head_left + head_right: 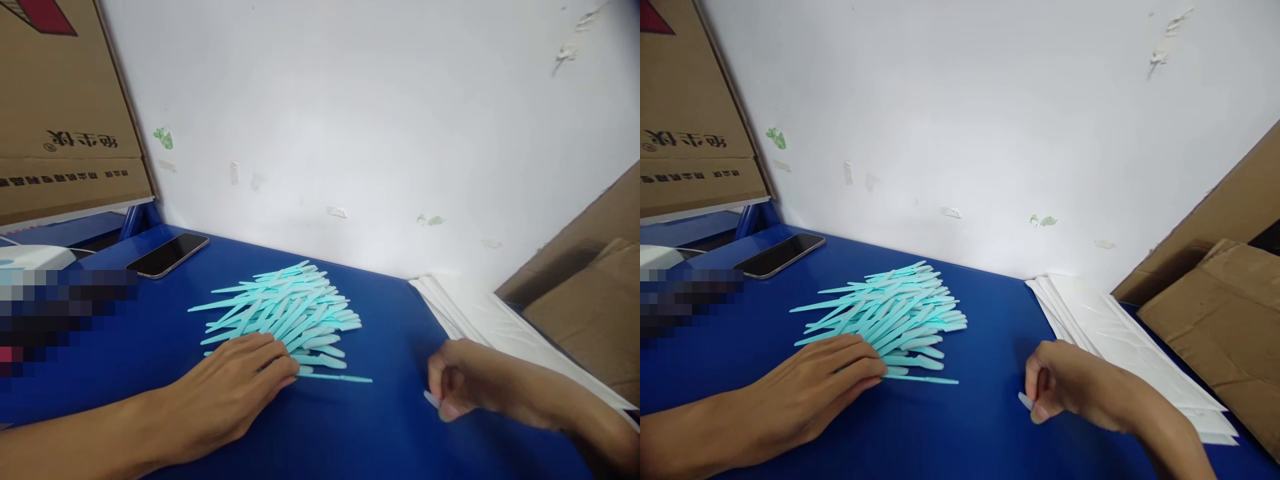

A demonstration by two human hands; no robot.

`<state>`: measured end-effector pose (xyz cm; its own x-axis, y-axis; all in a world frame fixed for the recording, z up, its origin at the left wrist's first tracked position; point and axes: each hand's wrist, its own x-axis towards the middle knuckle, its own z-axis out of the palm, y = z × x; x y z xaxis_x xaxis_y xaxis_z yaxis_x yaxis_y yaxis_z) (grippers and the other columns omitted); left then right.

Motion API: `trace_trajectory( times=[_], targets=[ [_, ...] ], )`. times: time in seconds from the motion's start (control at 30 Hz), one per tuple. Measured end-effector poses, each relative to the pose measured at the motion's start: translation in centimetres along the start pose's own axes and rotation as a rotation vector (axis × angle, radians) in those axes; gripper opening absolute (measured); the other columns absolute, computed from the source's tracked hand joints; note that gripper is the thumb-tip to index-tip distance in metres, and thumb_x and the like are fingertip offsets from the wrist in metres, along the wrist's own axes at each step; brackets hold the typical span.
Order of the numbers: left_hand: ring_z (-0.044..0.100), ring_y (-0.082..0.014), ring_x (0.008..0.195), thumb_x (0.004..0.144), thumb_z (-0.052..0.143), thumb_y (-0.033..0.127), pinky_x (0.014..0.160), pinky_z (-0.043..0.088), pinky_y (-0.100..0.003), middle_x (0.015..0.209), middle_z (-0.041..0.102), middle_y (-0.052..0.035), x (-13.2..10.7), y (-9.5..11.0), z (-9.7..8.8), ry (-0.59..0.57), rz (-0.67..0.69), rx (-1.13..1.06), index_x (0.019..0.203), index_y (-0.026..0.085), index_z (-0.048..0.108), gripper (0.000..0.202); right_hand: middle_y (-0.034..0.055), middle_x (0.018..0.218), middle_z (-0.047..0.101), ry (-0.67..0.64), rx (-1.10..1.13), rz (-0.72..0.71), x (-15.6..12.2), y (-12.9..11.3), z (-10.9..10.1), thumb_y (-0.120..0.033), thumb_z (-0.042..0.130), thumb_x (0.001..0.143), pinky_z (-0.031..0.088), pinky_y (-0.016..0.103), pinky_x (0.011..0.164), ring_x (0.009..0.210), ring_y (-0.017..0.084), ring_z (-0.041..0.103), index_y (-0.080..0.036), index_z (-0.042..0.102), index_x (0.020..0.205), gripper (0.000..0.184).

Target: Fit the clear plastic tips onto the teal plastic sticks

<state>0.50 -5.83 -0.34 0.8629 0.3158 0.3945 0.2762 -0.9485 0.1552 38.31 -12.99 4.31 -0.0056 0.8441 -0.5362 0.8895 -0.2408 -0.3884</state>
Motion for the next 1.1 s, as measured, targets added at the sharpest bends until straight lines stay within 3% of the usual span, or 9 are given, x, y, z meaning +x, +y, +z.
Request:
trace_trajectory(
  times=[0.17, 0.23, 0.3, 0.43, 0.5, 0.6, 0.77, 0.93, 1.1],
  targets=[
    [0.059, -0.017, 0.081, 0.108, 0.037, 0.015, 0.073, 0.046, -0.028, 0.097, 0.063, -0.0024, 0.2, -0.1, 0.1, 0.007, -0.143, -0.119, 0.111, 0.022, 0.055, 0.019, 0.0007, 0.095, 0.072, 0.175, 0.065, -0.401, 0.3, -3.1, 0.5, -0.04, 0.063, 0.096, 0.05, 0.029, 0.08, 0.087, 0.018, 0.067, -0.026, 0.068, 0.105, 0.017],
    [0.06, -0.0169, 0.083, 0.108, 0.038, 0.017, 0.074, 0.047, -0.029, 0.1, 0.063, -0.0022, 0.2, -0.3, 0.1, 0.013, -0.191, -0.136, 0.113, 0.023, 0.055, 0.019, -0.0005, 0.098, 0.07, 0.262, 0.139, -0.452, 0.8, -4.3, 1.2, -0.043, 0.058, 0.1, 0.051, 0.03, 0.08, 0.085, 0.017, 0.067, -0.03, 0.056, 0.128, 0.031],
    [0.061, -0.017, 0.086, 0.108, 0.039, 0.019, 0.076, 0.048, -0.029, 0.103, 0.064, -0.0021, 0.2, -0.5, 0.1, 0.012, -0.214, -0.144, 0.115, 0.024, 0.055, 0.019, -0.0013, 0.097, 0.069, 0.327, 0.185, -0.48, 1.3, -5.2, 1.9, -0.045, 0.054, 0.102, 0.053, 0.03, 0.076, 0.08, 0.016, 0.067, -0.032, 0.05, 0.136, 0.036],
    [0.062, -0.0171, 0.089, 0.108, 0.041, 0.021, 0.076, 0.048, -0.029, 0.105, 0.064, -0.0014, 0.1, -0.6, -0.1, 0.004, -0.232, -0.139, 0.117, 0.026, 0.056, 0.018, -0.0003, 0.101, 0.073, 0.474, 0.12, -0.527, 1.5, -6.2, 2.7, -0.043, 0.053, 0.103, 0.053, 0.028, 0.069, 0.079, 0.016, 0.069, -0.03, 0.068, 0.112, 0.021],
    [0.062, -0.0171, 0.088, 0.108, 0.04, 0.022, 0.075, 0.048, -0.029, 0.104, 0.064, -0.0012, 0.0, -0.6, -0.1, 0.006, -0.238, -0.128, 0.117, 0.026, 0.056, 0.019, -0.0005, 0.104, 0.076, 0.54, 0.105, -0.533, 1.4, -6.1, 2.7, -0.041, 0.053, 0.103, 0.056, 0.028, 0.07, 0.084, 0.017, 0.072, -0.032, 0.071, 0.116, 0.024],
    [0.062, -0.0175, 0.088, 0.108, 0.041, 0.023, 0.076, 0.048, -0.03, 0.104, 0.065, -0.0013, 0.0, -0.7, -0.1, 0.013, -0.246, -0.112, 0.116, 0.026, 0.057, 0.019, -0.0017, 0.105, 0.079, 0.593, 0.101, -0.554, 1.3, -5.8, 2.7, -0.036, 0.057, 0.101, 0.058, 0.028, 0.073, 0.091, 0.019, 0.074, -0.035, 0.07, 0.126, 0.028],
    [0.063, -0.0179, 0.087, 0.108, 0.04, 0.024, 0.076, 0.049, -0.03, 0.102, 0.065, -0.0017, 0.1, -0.9, 0.0, 0.019, -0.252, -0.097, 0.114, 0.025, 0.058, 0.019, -0.0031, 0.102, 0.079, 0.685, -0.022, -0.653, 2.0, -5.5, 2.9, -0.031, 0.064, 0.099, 0.058, 0.031, 0.085, 0.092, 0.02, 0.075, -0.033, 0.075, 0.107, 0.014],
    [0.062, -0.0178, 0.088, 0.108, 0.04, 0.022, 0.078, 0.05, -0.03, 0.103, 0.065, -0.0019, 0.1, -1.1, 0.2, 0.023, -0.25, -0.091, 0.115, 0.025, 0.059, 0.02, 0.0034, 0.112, 0.072, 0.715, -0.156, -0.675, 2.2, -5.3, 2.9, -0.036, 0.054, 0.105, 0.057, 0.032, 0.077, 0.088, 0.019, 0.073, -0.027, 0.071, 0.103, 0.019],
    [0.062, -0.0178, 0.087, 0.108, 0.041, 0.023, 0.077, 0.05, -0.03, 0.103, 0.065, -0.0018, 0.1, -1.2, 0.1, 0.023, -0.254, -0.091, 0.115, 0.026, 0.06, 0.02, -0.0028, 0.106, 0.077, 0.724, -0.197, -0.718, 2.1, -5.0, 3.3, -0.036, 0.052, 0.106, 0.057, 0.028, 0.077, 0.091, 0.018, 0.075, -0.029, 0.069, 0.108, 0.018]
  ],
)
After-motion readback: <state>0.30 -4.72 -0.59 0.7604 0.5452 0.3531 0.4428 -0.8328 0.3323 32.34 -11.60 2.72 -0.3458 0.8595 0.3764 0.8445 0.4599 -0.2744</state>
